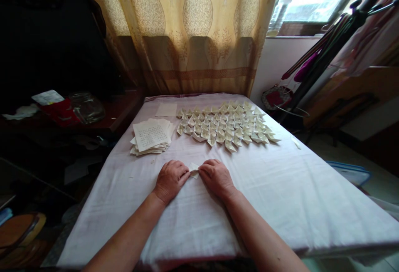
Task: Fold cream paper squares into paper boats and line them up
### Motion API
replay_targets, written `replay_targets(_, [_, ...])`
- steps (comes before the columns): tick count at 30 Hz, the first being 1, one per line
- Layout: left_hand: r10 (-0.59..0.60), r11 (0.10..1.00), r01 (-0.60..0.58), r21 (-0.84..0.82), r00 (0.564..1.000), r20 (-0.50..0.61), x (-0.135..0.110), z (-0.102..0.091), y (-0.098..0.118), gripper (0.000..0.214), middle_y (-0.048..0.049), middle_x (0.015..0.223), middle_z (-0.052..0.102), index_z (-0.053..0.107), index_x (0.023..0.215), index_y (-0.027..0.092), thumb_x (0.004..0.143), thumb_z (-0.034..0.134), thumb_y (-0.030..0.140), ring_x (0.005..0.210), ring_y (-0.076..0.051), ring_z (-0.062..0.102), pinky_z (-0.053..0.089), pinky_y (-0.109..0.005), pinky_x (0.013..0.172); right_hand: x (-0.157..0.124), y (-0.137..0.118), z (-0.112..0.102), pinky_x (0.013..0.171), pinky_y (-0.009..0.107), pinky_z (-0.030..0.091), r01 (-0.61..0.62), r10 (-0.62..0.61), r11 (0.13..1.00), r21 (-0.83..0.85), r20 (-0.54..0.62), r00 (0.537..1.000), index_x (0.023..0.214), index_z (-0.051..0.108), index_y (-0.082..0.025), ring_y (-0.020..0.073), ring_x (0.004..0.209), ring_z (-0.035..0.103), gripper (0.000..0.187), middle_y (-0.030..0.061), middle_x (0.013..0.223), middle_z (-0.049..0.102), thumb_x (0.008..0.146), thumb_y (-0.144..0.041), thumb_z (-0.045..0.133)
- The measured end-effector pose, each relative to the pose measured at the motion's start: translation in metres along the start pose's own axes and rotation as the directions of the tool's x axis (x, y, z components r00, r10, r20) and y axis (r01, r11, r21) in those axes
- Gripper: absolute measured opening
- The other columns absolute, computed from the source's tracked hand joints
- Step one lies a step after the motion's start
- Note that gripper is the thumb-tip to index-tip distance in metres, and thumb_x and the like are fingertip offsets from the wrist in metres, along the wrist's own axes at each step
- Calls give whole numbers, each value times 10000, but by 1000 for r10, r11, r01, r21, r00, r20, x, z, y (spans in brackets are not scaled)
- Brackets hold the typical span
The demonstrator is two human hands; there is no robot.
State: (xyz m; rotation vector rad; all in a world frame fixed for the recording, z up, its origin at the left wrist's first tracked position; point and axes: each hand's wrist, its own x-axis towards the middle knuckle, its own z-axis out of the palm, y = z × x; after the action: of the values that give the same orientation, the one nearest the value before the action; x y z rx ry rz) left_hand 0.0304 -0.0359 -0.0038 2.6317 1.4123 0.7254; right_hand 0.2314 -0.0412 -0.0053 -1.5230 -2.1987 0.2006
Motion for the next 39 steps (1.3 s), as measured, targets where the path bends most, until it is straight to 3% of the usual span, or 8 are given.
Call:
replay_targets(9, [-136,991,136,1,990,-34,2,7,-3,86,-62,996,671,631,826,202,902,624,241,962,-240,583,459,-393,877,10,-2,8,798,294,395,-86,86,996,2,-37,996,833,708,-194,194,875,598,132,53,912,694,912,-226,607])
replay_targets(28, [-205,979,206,6,978,-48,5,14,0,107,-61,1062,675,614,782,214,885,620,239,1034,-250,578,443,-401,885,30,-11,-2,701,287,383,-193,200,977,-93,73,977,724,728,-195,197,814,621,178,65,837,697,857,-277,642])
replay_targets(39, [-223,973,225,57,974,-46,6,17,3,64,-62,1084,646,570,840,225,898,595,237,1051,-259,543,418,-416,903,30,-14,-1,687,298,380,-231,239,967,-105,66,969,713,726,-200,212,821,626,185,79,844,703,857,-279,640])
